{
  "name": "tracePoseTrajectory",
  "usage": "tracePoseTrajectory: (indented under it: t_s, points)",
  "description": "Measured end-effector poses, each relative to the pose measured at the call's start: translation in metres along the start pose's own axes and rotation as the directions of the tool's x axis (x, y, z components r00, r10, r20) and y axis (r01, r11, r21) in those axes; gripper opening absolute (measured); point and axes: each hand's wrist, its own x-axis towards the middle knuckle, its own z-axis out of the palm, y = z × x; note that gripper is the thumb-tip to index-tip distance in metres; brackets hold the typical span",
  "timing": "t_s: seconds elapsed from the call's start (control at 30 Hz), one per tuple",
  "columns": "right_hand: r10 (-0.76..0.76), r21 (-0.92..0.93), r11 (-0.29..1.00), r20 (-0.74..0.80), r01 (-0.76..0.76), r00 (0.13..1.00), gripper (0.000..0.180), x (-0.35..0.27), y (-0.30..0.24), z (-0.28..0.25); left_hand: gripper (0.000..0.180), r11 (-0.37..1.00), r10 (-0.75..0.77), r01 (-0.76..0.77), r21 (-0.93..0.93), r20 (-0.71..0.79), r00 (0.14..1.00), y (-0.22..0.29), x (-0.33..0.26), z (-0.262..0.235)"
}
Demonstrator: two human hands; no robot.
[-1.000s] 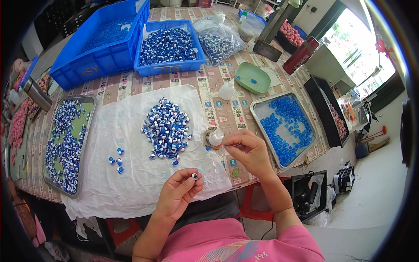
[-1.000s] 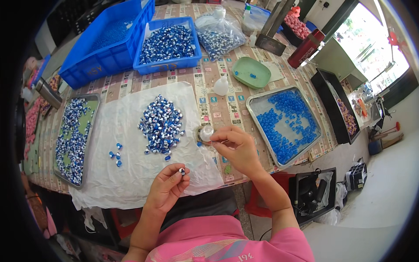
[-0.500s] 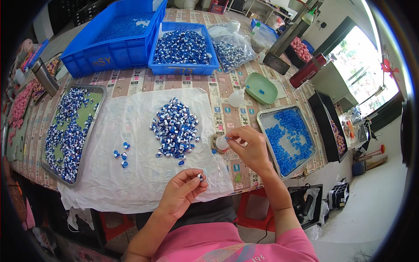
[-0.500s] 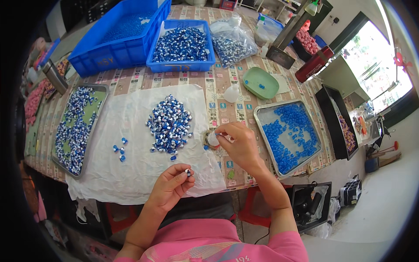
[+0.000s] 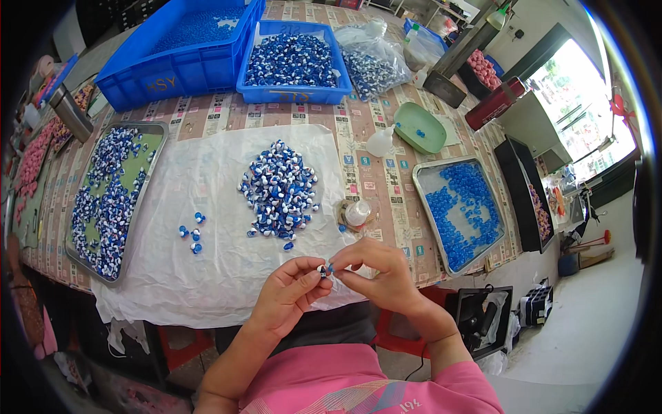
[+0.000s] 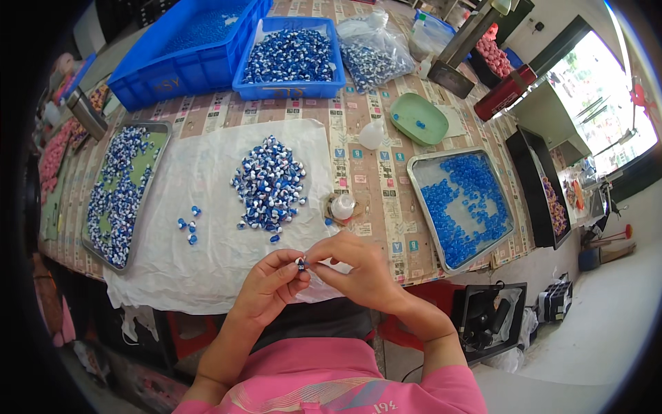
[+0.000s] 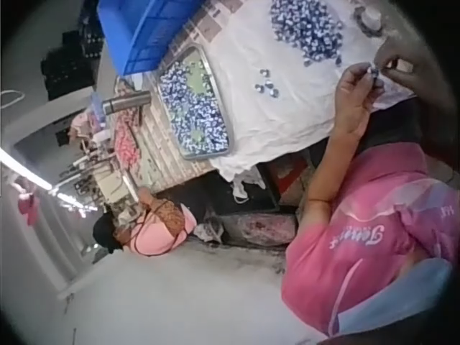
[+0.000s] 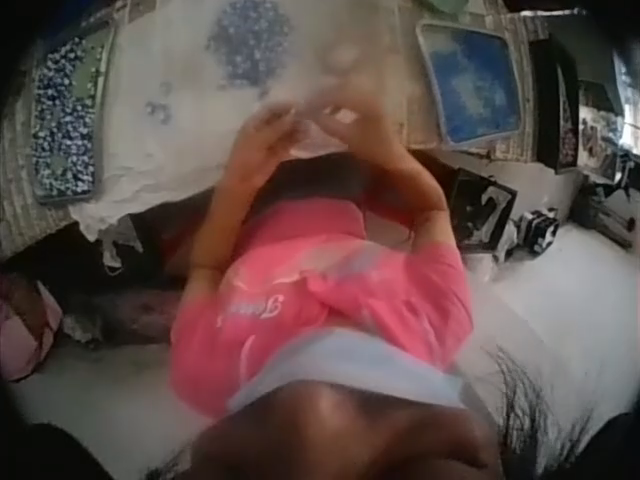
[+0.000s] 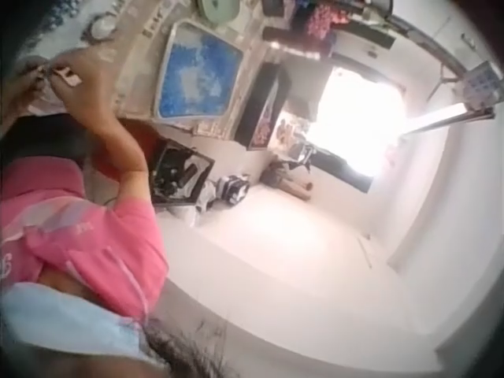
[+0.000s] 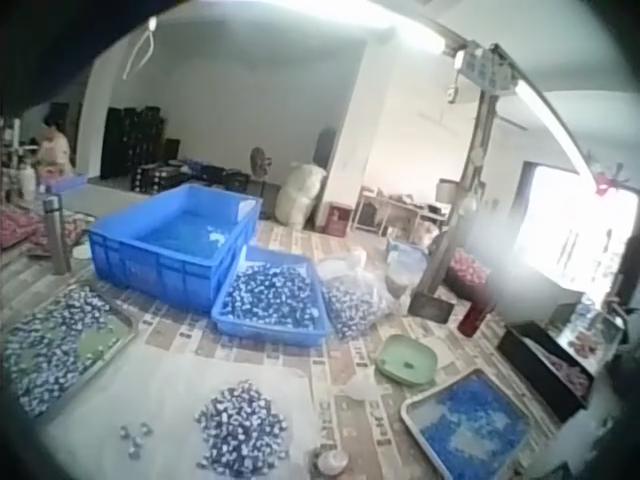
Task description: Manually assembling small blue and white plastic toy components at a factory workbench.
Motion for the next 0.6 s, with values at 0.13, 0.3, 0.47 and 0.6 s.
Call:
tracePoseTrajectory:
  t_s: [0.13,0.3,0.47,0.6]
  points:
    - [-0.004,0.012,1.0,0.005,0.004,1.0,0.019,-0.0043,0.0027,0.0056,0.022,1.0,-0.01,0.01,-0.008,0.029,1.0,-0.0024,0.001,-0.0012]
    - [-0.005,0.018,1.0,-0.015,0.005,1.0,0.019,-0.0053,0.0054,0.0063,0.021,1.0,-0.016,0.016,0.012,0.021,1.0,-0.0036,0.0006,0.0007]
    - [-0.002,0.034,0.999,0.029,0.001,1.0,0.017,-0.0046,0.0069,0.0025,0.02,0.999,-0.012,0.012,0.037,0.007,1.0,-0.0048,0.0005,0.0006]
    - [-0.025,0.028,0.999,0.087,0.023,0.996,0.015,-0.0024,0.0098,-0.0018,0.018,0.998,-0.003,0.004,0.056,-0.006,1.0,-0.0082,0.0007,-0.0019]
